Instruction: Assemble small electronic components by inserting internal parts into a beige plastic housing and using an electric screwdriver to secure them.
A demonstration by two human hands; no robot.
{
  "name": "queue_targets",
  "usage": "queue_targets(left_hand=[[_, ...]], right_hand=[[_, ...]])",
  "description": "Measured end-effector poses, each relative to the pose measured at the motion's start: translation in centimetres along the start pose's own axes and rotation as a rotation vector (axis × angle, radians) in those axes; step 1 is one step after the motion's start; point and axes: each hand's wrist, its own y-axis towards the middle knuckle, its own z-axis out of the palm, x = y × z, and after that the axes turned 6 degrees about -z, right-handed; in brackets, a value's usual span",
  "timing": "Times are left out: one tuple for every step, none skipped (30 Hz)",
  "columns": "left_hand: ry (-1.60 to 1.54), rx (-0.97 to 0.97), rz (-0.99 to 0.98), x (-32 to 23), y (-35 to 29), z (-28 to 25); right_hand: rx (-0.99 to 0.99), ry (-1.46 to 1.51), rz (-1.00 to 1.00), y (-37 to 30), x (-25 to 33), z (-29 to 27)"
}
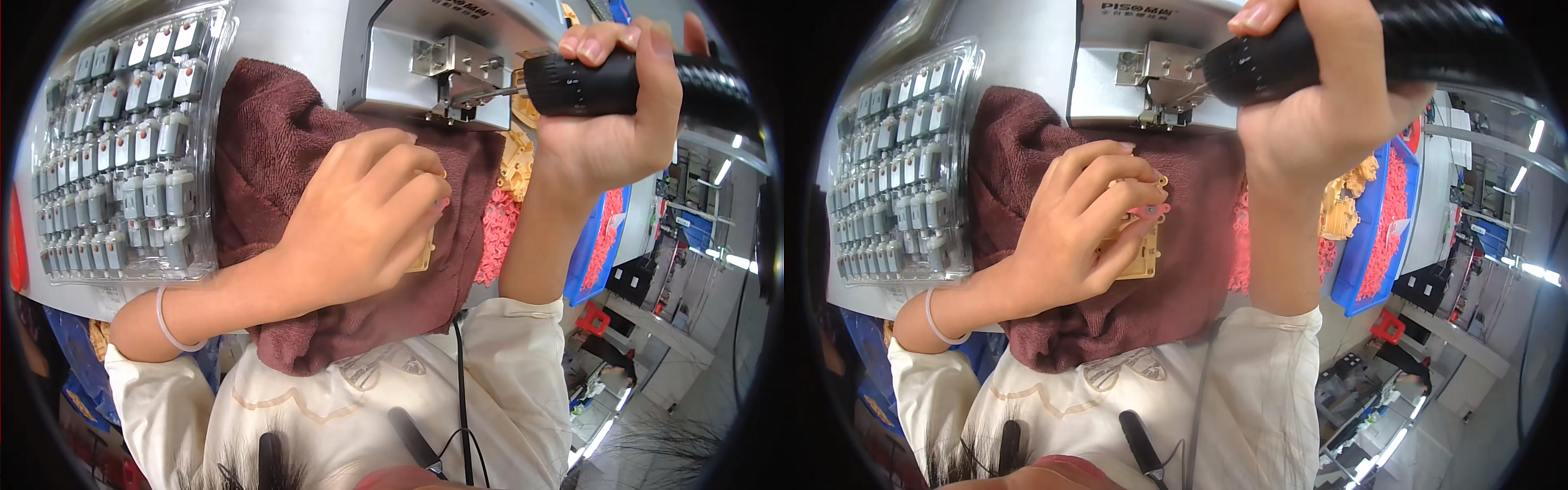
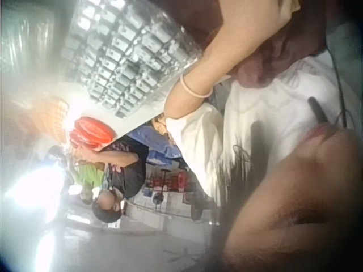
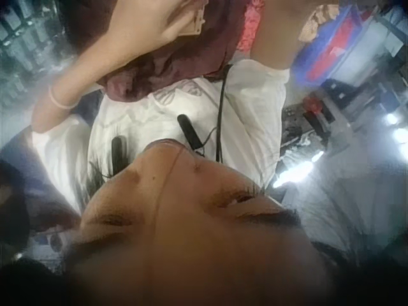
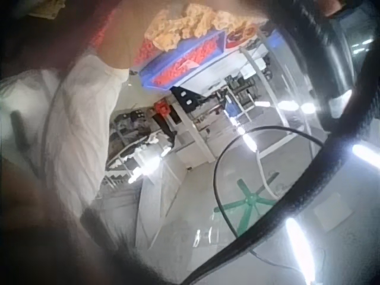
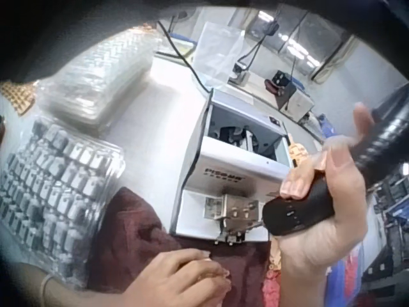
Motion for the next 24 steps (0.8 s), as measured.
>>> queue_targets(left_hand=[[-0.003, 0.002, -0.015, -0.1, 0.0, 0.0], [-0.006, 0.003, -0.015, -0.2, 0.1, 0.0], [-0.01, 0.005, -0.014, -0.2, 0.1, -0.1], [-0.015, 0.008, -0.025, -0.2, 0.2, -0.1], [-0.014, 0.002, -0.021, -0.1, 0.2, -0.1], [-0.012, -0.004, -0.015, -0.1, 0.2, 0.0], [-0.014, -0.003, -0.02, 0.0, 0.2, 0.0], [-0.017, -0.009, -0.019, 0.0, 0.3, 0.0], [-0.02, -0.016, -0.016, -0.1, 0.3, 0.0], [-0.02, -0.018, -0.02, 0.0, 0.2, 0.0], [-0.015, -0.02, -0.022, 0.0, 0.2, 0.0], [-0.01, -0.024, -0.024, 0.0, 0.1, 0.0], [-0.015, -0.024, -0.024, 0.1, 0.1, 0.1], [-0.018, -0.031, -0.016, 0.1, 0.0, 0.2], [-0.02, -0.037, -0.009, 0.1, 0.0, 0.2], [-0.02, -0.04, -0.009, 0.2, 0.0, 0.2], [-0.021, -0.038, -0.011, 0.2, 0.0, 0.3], [-0.022, -0.036, -0.015, 0.2, 0.0, 0.3], [-0.019, -0.038, -0.019, 0.2, -0.1, 0.3], [-0.015, -0.046, -0.015, 0.2, -0.2, 0.3], [-0.011, -0.053, -0.013, 0.2, -0.2, 0.3], [-0.015, -0.049, -0.011, 0.1, -0.1, 0.3], [-0.018, -0.051, -0.004, 0.1, -0.1, 0.3], [-0.021, -0.052, 0.003, 0.0, 0.0, 0.3]], right_hand=[[0.045, -0.09, -0.126, -0.9, -0.1, 1.4], [0.045, -0.088, -0.111, -1.2, -0.3, 1.6], [0.059, -0.122, -0.15, -1.5, -0.6, 1.7], [0.073, -0.158, -0.192, -1.7, -0.8, 1.7], [0.063, -0.175, -0.219, -1.7, -1.0, 1.7], [0.062, -0.177, -0.208, -1.8, -1.2, 1.5], [0.059, -0.159, -0.225, -1.7, -1.3, 1.3], [0.055, -0.141, -0.243, -1.8, -1.3, 1.2], [0.055, -0.141, -0.24, -1.9, -1.4, 1.3], [0.058, -0.145, -0.27, -2.1, -1.6, 1.5], [0.061, -0.15, -0.3, -2.4, -1.7, 1.8], [0.063, -0.147, -0.3, -2.5, -1.9, 2.4], [-0.01, -0.285, -0.294, -2.5, -1.9, 3.2], [-0.084, -0.418, -0.29, -2.6, -1.8, 4.2], [-0.084, -0.418, -0.293, -2.7, -1.5, 5.5], [-0.128, -0.524, -0.239, -2.8, -1.0, 7.1], [-0.172, -0.629, -0.184, -2.9, -0.8, 7.9], [-0.17, -0.628, -0.183, -2.9, -0.8, 7.8], [-0.178, -0.61, -0.16, -2.9, -0.8, 7.6], [-0.185, -0.592, -0.135, -2.8, -0.7, 7.4], [-0.182, -0.587, -0.13, -2.5, -0.8, 7.1], [-0.103, -0.528, -0.107, -2.1, -0.6, 6.7], [-0.025, -0.469, -0.084, -1.7, -0.4, 6.2], [-0.028, -0.474, -0.083, -1.4, -0.3, 5.5]])
